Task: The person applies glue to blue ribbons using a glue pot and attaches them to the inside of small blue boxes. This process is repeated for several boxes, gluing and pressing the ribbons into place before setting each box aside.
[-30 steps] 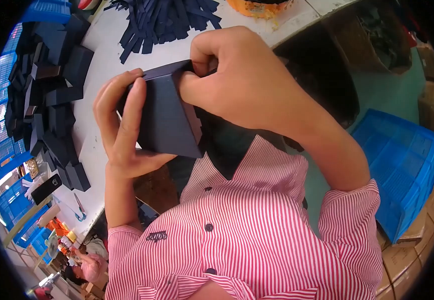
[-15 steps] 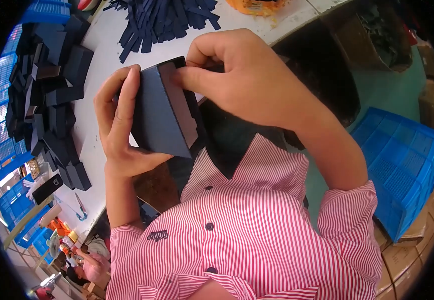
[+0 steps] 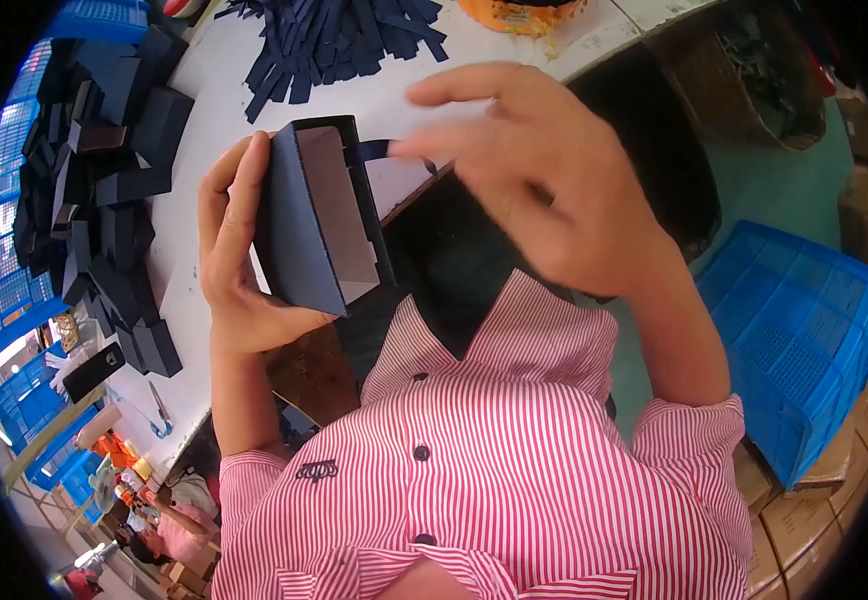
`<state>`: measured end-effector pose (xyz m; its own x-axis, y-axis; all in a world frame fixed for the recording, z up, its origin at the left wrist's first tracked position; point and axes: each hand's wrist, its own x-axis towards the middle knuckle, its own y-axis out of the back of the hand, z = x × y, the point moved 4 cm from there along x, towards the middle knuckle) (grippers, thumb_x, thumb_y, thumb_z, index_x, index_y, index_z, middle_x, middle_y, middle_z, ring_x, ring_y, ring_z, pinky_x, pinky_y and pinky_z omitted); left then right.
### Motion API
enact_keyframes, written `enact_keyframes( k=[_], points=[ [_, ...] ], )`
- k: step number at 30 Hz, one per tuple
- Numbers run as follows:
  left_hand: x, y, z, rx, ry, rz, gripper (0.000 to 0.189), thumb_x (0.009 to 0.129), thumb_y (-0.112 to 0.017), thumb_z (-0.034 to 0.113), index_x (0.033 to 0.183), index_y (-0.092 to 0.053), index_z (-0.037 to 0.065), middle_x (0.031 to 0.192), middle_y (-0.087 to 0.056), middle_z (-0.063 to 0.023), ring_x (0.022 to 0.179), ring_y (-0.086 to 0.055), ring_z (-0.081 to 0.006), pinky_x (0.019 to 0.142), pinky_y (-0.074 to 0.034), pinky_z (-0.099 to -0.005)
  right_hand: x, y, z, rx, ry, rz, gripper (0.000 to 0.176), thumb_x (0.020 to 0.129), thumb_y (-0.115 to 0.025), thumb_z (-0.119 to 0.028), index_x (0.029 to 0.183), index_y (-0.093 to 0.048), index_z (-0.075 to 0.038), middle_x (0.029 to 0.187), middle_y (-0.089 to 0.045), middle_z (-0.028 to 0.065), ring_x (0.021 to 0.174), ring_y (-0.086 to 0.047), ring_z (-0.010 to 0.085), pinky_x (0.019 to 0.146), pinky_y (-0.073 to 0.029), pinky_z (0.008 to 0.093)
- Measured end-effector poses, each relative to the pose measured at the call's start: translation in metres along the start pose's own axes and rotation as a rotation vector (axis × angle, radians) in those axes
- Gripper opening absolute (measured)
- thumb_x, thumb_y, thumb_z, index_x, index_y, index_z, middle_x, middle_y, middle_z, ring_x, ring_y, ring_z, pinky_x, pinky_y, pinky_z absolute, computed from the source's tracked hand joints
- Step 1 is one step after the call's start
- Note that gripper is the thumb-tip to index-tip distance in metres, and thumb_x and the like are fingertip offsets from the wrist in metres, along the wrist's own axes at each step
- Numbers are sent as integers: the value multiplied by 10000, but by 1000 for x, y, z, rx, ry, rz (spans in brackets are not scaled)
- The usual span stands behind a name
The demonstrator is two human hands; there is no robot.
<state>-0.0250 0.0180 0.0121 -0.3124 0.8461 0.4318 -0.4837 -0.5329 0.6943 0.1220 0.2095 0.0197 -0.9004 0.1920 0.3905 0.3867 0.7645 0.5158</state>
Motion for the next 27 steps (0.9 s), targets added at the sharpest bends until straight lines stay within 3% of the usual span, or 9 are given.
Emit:
enact_keyframes(
  k=[2,5,6,12,15,17,21,24,27],
  points=[
    [1,0,1,11,-19,-8,1102,518,-884,503,1420,-514,-12,1342,-512,-209,1208,-557,-328,975,-466,-414,1,-5,-10,-197,188,-62,238,779,-621,-4,982,-741,-29,1230,-641,166,1137,-605,302,936,-466,387],
    [7,0,10,-26,-8,-3,1041,473,-912,318,1396,-545,7,1309,-528,-184,1156,-558,-335,943,-482,-419,1,-18,-9,-360,197,-81,271,725,-601,43,958,-729,-14,1202,-650,166,1104,-618,306,934,-468,398],
    [7,0,9,-8,-10,-6,1043,470,-911,316,1398,-545,14,1310,-528,-181,1160,-555,-336,944,-482,-420,0,-19,-6,-337,207,-46,299,683,-584,84,937,-717,0,1116,-682,156,1053,-639,310,911,-483,405],
    [-3,0,-10,131,19,-13,1079,506,-902,457,1422,-525,28,1344,-517,-185,1193,-574,-322,960,-492,-426,-10,16,-5,350,-40,-124,355,678,-485,106,941,-705,15,953,-713,173,906,-689,326,847,-528,411],
    [-5,-1,-15,128,90,-13,1085,490,-912,444,1428,-527,58,1344,-517,-173,1198,-573,-319,958,-505,-436,-18,41,-11,435,47,-112,366,765,-476,105,1034,-710,28,918,-728,212,895,-702,333,802,-553,412],
    [-6,-2,-16,116,121,-19,1092,479,-918,438,1431,-527,72,1345,-516,-167,1206,-569,-320,958,-511,-441,-24,56,-20,518,-18,-107,333,798,-482,85,1047,-696,29,924,-730,216,899,-701,341,807,-554,418],
    [-5,-8,-13,134,92,-42,1087,491,-919,441,1432,-524,69,1345,-512,-167,1219,-555,-327,959,-508,-443,-30,62,-17,628,-29,-20,192,926,-546,-94,1026,-677,3,891,-726,191,877,-684,337,767,-548,407],
    [-3,-11,-11,137,84,-63,1069,508,-916,439,1430,-524,66,1343,-512,-170,1222,-548,-333,962,-503,-442,-30,63,-1,711,60,-39,267,1001,-548,-257,987,-674,-22,933,-705,181,858,-641,300,786,-519,388],
    [-2,-15,-8,132,68,-87,1048,522,-911,430,1426,-529,64,1341,-512,-175,1213,-545,-338,962,-495,-438,-29,63,23,694,27,157,319,1018,-535,-293,939,-663,-12,1006,-664,173,841,-591,229,800,-469,345]
  ],
)
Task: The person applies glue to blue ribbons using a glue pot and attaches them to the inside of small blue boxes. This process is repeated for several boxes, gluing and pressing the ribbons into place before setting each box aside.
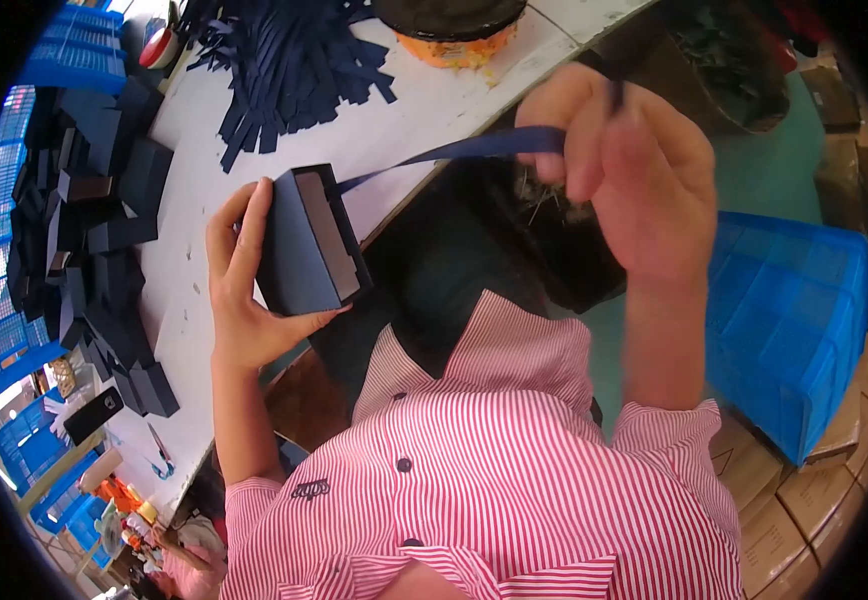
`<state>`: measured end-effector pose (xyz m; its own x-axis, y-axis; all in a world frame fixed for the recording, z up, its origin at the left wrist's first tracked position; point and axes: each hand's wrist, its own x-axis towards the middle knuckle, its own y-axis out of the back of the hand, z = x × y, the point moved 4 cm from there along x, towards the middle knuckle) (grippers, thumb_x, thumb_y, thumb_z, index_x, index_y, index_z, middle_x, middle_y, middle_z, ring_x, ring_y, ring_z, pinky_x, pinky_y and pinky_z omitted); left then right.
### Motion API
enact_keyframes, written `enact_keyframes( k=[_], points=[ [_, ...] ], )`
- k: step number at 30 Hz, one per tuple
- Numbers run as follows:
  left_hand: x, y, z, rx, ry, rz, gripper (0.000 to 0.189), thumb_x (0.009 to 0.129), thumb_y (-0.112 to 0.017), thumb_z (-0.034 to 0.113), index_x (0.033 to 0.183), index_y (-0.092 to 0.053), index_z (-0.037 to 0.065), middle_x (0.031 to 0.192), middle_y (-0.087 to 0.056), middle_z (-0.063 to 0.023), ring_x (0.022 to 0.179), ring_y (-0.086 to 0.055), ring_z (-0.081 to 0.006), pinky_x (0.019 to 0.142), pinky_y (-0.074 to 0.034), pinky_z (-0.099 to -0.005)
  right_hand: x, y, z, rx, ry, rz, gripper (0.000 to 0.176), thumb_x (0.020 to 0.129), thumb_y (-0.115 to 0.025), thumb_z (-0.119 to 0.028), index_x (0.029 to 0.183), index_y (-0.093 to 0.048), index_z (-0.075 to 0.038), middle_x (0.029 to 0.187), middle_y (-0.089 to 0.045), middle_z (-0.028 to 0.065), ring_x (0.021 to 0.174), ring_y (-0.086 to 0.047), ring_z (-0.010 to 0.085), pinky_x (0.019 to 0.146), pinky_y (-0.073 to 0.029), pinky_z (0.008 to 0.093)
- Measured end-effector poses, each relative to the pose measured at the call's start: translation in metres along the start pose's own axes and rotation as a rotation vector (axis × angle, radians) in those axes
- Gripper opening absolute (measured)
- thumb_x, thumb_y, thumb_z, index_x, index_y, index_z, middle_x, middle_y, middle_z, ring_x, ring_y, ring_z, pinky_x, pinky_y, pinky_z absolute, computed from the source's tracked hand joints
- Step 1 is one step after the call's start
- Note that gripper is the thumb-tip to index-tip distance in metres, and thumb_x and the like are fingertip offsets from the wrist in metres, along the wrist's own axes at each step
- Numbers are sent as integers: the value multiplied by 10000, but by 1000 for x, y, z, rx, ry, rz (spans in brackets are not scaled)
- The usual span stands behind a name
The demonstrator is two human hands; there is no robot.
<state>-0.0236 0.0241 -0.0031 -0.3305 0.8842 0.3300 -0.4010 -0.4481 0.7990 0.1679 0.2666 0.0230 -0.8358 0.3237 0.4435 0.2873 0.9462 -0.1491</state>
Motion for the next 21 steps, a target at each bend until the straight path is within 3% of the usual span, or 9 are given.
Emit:
enact_keyframes(
  k=[2,4,6,8,9,13,21],
  points=[
    [1,-3,2,5,-4,-19,1039,521,-908,420,1421,-533,62,1343,-510,-178,1205,-543,-345,967,-486,-438,0,-3,8,-40,2,239,283,1017,-555,-214,901,-657,23,989,-648,144,810,-587,156,723,-441,272],
    [3,-7,5,-2,-25,-25,1031,517,-900,404,1418,-536,60,1344,-508,-180,1203,-535,-350,973,-477,-440,2,-7,14,-291,-91,419,256,1006,-576,-190,889,-667,20,949,-648,119,809,-588,126,723,-445,256],
    [6,-12,8,-18,-36,-36,1026,510,-893,386,1415,-537,58,1346,-507,-183,1206,-527,-357,980,-470,-443,4,-9,27,-207,-183,539,216,994,-595,-168,931,-704,8,805,-634,54,662,-559,73,607,-427,215],
    [8,-16,10,-47,-37,-53,1024,501,-885,367,1413,-538,56,1348,-505,-185,1212,-519,-363,988,-463,-446,2,-7,37,-69,-368,571,215,994,-595,-170,964,-717,5,738,-627,30,576,-531,58,536,-400,194],
    [10,-18,12,-47,-47,-56,1023,493,-879,339,1414,-536,54,1346,-508,-185,1213,-519,-362,988,-461,-449,3,-6,43,-96,-377,616,220,991,-607,-184,984,-717,6,650,-580,-3,495,-451,34,462,-319,182],
    [20,-22,19,-133,-25,-39,1004,467,-906,257,1395,-558,95,1332,-532,-160,1208,-519,-381,1013,-442,-483,10,-3,51,-76,-402,698,241,981,-627,-199,940,-693,30,606,-506,-25,494,-354,11,455,-259,198],
    [30,-29,18,-124,-45,-32,1023,458,-911,271,1403,-553,109,1342,-526,-157,1213,-518,-385,1012,-444,-496,23,-7,62,-250,-338,733,227,962,-620,-153,823,-666,20,571,-449,-56,514,-359,5,480,-258,207]
  ],
)
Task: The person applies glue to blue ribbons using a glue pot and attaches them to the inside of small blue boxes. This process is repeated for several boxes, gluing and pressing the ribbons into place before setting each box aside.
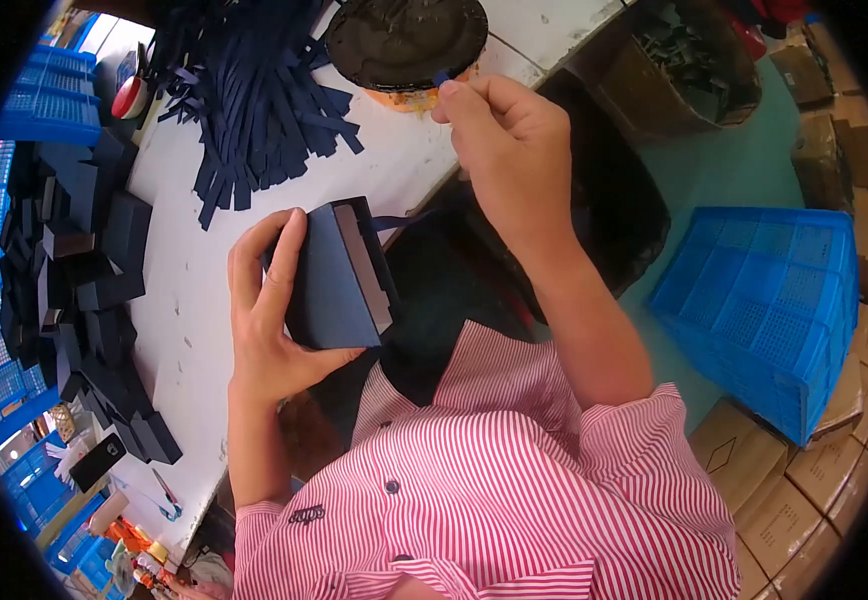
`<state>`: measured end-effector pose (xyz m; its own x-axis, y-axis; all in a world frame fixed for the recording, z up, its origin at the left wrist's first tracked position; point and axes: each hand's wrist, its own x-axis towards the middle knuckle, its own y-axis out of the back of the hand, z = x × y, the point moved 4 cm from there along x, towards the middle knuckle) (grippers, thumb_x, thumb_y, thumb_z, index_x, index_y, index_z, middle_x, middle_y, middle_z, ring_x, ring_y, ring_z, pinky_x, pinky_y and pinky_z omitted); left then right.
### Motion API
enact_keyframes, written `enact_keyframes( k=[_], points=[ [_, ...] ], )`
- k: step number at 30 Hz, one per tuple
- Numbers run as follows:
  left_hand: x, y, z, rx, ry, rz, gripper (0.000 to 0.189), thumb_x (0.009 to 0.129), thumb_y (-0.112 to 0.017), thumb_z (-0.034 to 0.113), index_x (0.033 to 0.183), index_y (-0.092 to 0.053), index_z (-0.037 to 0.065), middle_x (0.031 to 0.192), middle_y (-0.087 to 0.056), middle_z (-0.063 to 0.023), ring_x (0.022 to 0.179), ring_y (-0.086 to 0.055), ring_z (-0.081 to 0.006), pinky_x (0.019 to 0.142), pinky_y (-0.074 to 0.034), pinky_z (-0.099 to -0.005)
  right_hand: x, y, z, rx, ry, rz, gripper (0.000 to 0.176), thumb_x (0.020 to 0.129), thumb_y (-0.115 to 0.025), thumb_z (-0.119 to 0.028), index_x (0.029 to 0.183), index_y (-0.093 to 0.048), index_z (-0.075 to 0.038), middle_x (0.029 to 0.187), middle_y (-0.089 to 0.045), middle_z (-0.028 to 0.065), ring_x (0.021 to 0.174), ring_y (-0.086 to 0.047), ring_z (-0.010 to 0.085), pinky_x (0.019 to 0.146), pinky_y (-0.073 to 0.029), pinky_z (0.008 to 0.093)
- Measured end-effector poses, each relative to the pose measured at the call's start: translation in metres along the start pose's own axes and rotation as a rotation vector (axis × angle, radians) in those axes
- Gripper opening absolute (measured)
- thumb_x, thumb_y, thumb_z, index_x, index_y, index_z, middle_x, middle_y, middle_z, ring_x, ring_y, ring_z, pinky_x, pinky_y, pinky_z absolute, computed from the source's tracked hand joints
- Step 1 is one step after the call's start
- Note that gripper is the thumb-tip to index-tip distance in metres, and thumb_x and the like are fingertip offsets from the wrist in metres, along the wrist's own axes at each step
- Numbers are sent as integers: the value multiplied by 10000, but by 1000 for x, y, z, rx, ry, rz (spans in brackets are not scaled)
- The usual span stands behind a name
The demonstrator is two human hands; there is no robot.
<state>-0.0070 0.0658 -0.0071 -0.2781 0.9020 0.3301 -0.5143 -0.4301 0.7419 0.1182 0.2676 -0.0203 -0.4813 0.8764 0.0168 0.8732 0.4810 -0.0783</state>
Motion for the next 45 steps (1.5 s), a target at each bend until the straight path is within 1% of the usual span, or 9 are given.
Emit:
enact_keyframes(
  k=[8,15,17,21,26,32,35,42,45],
  points=[
    [2,-1,-7,-10,20,9,1005,481,-920,293,1398,-555,99,1345,-527,-162,1216,-518,-384,1005,-445,-500,9,-7,7,-18,98,65,226,936,-623,-134,780,-660,25,576,-464,-53,523,-380,6,488,-261,207],
    [3,-1,-10,-4,24,17,990,493,-919,289,1393,-558,89,1341,-528,-166,1206,-523,-384,998,-452,-494,7,-6,12,47,-93,51,230,923,-620,-129,766,-645,38,565,-454,-43,508,-363,17,478,-252,220],
    [3,-1,-11,27,3,13,1010,476,-889,257,1404,-544,59,1335,-521,-179,1200,-532,-369,996,-458,-460,4,-2,13,45,-131,43,234,923,-618,-130,760,-644,37,560,-451,-41,502,-360,21,476,-250,222],
    [2,-1,-12,42,9,5,1027,465,-877,242,1413,-535,45,1333,-518,-186,1197,-537,-362,994,-462,-444,-1,0,9,26,-95,52,233,933,-606,-125,771,-646,36,554,-447,-42,499,-360,23,476,-248,218],
    [5,1,-10,0,22,35,999,485,-919,294,1393,-559,88,1335,-536,-160,1198,-526,-376,978,-462,-487,5,-6,2,62,-12,38,232,938,-606,-126,782,-647,41,560,-459,-35,504,-373,23,479,-260,215],
    [5,6,-13,49,21,53,1022,480,-885,274,1416,-536,58,1347,-511,-173,1209,-530,-356,991,-459,-449,-1,-1,17,-41,-101,26,233,940,-623,-164,779,-668,-1,577,-508,-21,494,-375,23,456,-227,203],
    [4,9,-16,79,22,84,1010,513,-867,284,1431,-521,46,1367,-489,-171,1238,-523,-345,996,-465,-426,-10,6,15,-50,-165,0,205,926,-633,-127,791,-676,20,594,-531,-13,536,-444,37,496,-310,202],
    [-1,30,-12,183,-55,208,1032,544,-890,423,1412,-524,3,1377,-494,-191,1228,-545,-333,971,-483,-412,-44,-8,-29,-239,241,-361,110,870,-696,32,975,-724,47,765,-681,62,677,-636,108,601,-462,200],
    [-5,43,-8,238,-129,266,1049,539,-895,425,1408,-517,-27,1379,-492,-204,1237,-542,-338,977,-482,-412,-55,-25,-37,-221,351,-544,153,834,-721,2,976,-733,58,757,-671,73,639,-578,92,560,-428,209]
  ],
)
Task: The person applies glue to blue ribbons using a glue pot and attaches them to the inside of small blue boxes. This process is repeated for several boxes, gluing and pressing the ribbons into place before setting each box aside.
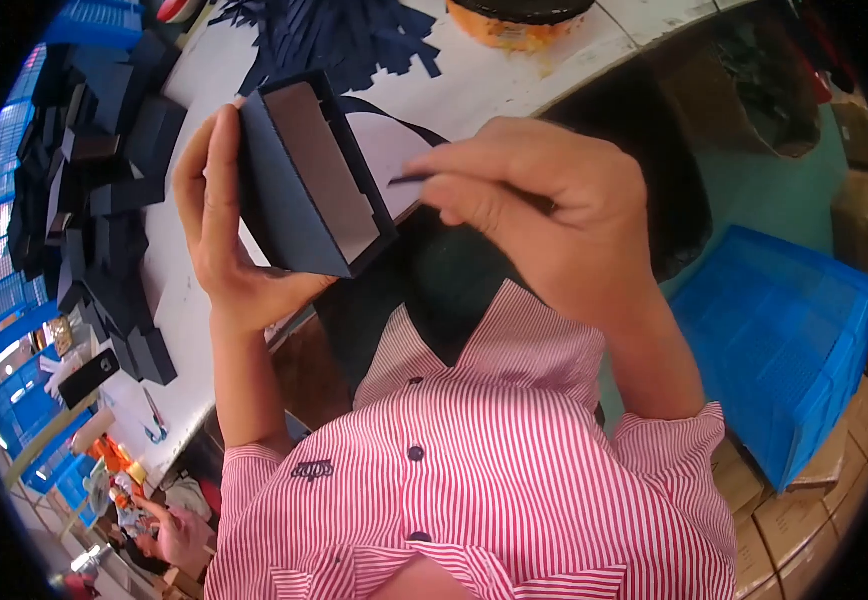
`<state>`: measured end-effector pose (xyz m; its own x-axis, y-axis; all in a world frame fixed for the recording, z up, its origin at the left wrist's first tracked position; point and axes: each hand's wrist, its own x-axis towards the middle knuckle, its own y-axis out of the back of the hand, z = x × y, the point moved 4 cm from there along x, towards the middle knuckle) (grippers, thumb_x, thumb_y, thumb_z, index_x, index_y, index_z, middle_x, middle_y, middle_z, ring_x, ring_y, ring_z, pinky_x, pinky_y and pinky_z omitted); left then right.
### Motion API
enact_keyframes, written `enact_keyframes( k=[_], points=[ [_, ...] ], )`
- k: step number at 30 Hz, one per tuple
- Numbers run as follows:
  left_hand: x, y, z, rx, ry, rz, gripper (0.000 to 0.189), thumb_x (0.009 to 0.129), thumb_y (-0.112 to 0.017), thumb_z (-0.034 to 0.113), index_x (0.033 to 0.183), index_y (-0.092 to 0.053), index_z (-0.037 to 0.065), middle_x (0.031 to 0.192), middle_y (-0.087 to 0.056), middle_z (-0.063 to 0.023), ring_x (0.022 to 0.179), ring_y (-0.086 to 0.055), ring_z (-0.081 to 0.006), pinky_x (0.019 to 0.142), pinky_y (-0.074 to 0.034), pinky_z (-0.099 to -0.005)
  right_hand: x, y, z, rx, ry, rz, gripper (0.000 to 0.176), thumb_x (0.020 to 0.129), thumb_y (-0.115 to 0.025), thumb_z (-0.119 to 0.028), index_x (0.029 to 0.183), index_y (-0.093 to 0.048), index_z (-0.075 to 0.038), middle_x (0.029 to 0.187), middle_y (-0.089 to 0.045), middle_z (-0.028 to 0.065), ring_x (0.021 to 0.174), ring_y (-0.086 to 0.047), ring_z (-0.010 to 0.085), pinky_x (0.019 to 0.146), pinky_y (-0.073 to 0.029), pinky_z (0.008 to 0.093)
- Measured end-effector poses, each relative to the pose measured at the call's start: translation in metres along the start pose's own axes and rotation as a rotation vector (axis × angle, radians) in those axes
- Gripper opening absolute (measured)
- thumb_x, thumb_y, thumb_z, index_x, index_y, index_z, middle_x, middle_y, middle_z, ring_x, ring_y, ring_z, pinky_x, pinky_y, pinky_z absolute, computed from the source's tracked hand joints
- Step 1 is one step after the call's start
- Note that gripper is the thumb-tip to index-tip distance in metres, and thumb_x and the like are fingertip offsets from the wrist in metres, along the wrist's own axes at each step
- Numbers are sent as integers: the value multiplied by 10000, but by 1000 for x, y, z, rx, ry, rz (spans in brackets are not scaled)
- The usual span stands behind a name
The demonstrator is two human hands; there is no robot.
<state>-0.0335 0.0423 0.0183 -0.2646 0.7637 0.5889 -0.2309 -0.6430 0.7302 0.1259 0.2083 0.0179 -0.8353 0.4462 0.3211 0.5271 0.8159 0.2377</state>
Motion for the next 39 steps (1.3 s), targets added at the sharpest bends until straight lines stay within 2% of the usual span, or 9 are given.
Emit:
enact_keyframes(
  k=[1,4,7,13,19,25,31,39],
  points=[
    [-2,3,-2,-29,-20,10,1077,521,-910,411,1405,-507,-52,1382,-487,-218,1246,-538,-336,989,-481,-413,1,-5,-1,56,14,-32,89,842,-715,24,928,-737,24,761,-678,91,655,-633,139,582,-455,221],
    [-3,14,1,-4,-48,33,1087,511,-923,392,1407,-503,-56,1384,-483,-222,1249,-536,-335,997,-480,-414,4,-16,-7,-2,38,-135,62,833,-725,7,892,-731,26,747,-668,99,640,-628,163,566,-446,243],
    [-7,23,3,17,-59,23,1094,507,-932,388,1409,-500,-54,1388,-480,-219,1250,-537,-330,1002,-479,-416,6,-22,-9,-33,140,-171,113,818,-730,8,921,-732,54,703,-636,85,603,-592,114,522,-419,214],
    [-10,29,8,19,-90,52,1085,527,-939,378,1416,-491,-51,1391,-478,-209,1243,-547,-321,1004,-481,-401,8,-30,-14,-29,171,-237,87,822,-738,-3,880,-723,59,693,-627,68,577,-574,94,500,-402,213],
    [-10,34,12,51,-115,48,1083,530,-943,385,1416,-493,-44,1387,-481,-208,1237,-555,-323,1003,-487,-404,10,-33,-17,82,-47,-282,84,819,-762,-27,846,-726,44,690,-624,53,584,-566,80,510,-398,209],
    [-10,36,13,73,-139,29,1102,517,-949,416,1410,-497,-45,1378,-488,-209,1239,-556,-333,1007,-492,-419,12,-34,-17,41,-55,-307,92,811,-774,-45,818,-730,36,695,-644,59,590,-575,83,518,-406,210],
    [-9,34,11,83,-153,19,1100,519,-948,420,1408,-500,-46,1377,-490,-213,1241,-555,-335,1007,-494,-423,14,-34,-18,32,-129,-306,35,799,-748,8,817,-731,33,706,-659,61,616,-598,82,536,-423,200],
    [-7,30,10,103,-160,12,1067,546,-941,410,1402,-504,-52,1371,-492,-212,1210,-572,-326,986,-504,-408,14,-38,-14,-69,-171,-256,13,797,-712,24,796,-703,33,707,-660,31,596,-585,39,509,-415,179]
  ],
)
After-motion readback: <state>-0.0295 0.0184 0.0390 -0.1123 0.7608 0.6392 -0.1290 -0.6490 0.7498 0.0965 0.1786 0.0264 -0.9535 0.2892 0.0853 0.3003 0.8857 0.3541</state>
